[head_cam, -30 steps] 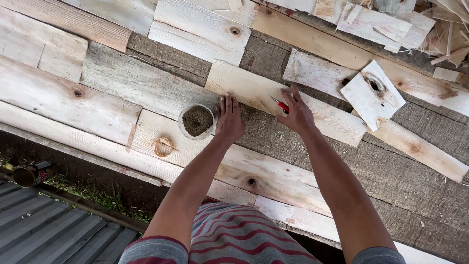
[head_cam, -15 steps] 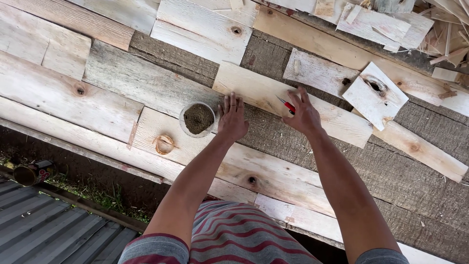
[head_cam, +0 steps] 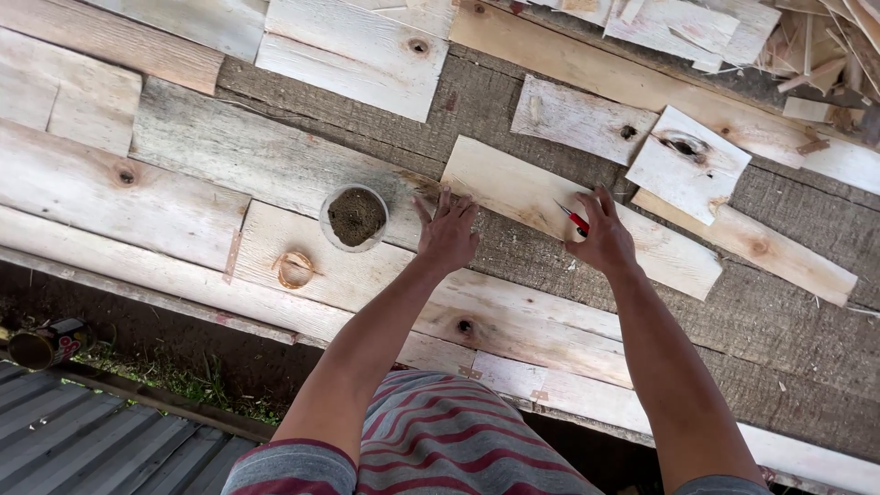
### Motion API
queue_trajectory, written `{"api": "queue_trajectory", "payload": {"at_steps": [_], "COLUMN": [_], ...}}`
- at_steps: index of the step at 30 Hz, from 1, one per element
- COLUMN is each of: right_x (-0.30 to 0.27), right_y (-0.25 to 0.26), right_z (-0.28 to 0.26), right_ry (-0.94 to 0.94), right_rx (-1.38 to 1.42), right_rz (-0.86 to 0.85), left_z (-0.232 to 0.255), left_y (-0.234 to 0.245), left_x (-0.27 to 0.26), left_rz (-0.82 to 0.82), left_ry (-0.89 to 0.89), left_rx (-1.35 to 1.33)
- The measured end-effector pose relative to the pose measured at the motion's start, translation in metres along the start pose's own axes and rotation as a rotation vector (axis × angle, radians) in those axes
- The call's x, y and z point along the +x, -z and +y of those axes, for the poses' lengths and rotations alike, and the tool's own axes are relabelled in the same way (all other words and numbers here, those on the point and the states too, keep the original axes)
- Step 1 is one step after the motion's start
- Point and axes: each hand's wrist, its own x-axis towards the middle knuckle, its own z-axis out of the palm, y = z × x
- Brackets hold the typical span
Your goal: Using a utility knife to score and cut thin wooden boards in a workshop environment.
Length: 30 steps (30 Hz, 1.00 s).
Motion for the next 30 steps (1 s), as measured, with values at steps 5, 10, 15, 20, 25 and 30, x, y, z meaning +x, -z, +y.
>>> {"api": "queue_trajectory", "payload": {"at_steps": [5,10,15,20,25,30], "right_x": [-0.002,0.05,0.112,0.133,0.147,0.144], "right_y": [-0.002,-0.034,-0.054,-0.035,-0.037,-0.056], "right_z": [0.003,0.017,0.013,-0.024,-0.021,-0.004], "right_ry": [0.002,0.081,0.101,-0.287,-0.452,-0.469], "right_rx": [0.079,0.132,0.127,1.146,1.774,1.669], "right_rz": [0.074,0.306,0.396,0.332,0.471,0.656], "left_z": [-0.005,0.001,-0.002,0.011,0.043,0.068], "left_y": [-0.01,0.043,0.086,0.087,0.076,0.067], "left_x": [0.019,0.024,0.041,0.087,0.117,0.121], "left_rz": [0.058,0.043,0.013,-0.015,-0.021,0.002], "left_ry": [0.0,0.065,0.13,0.0,-0.105,-0.103], "left_rx": [-0.074,-0.066,-0.083,-0.112,-0.132,-0.059]}}
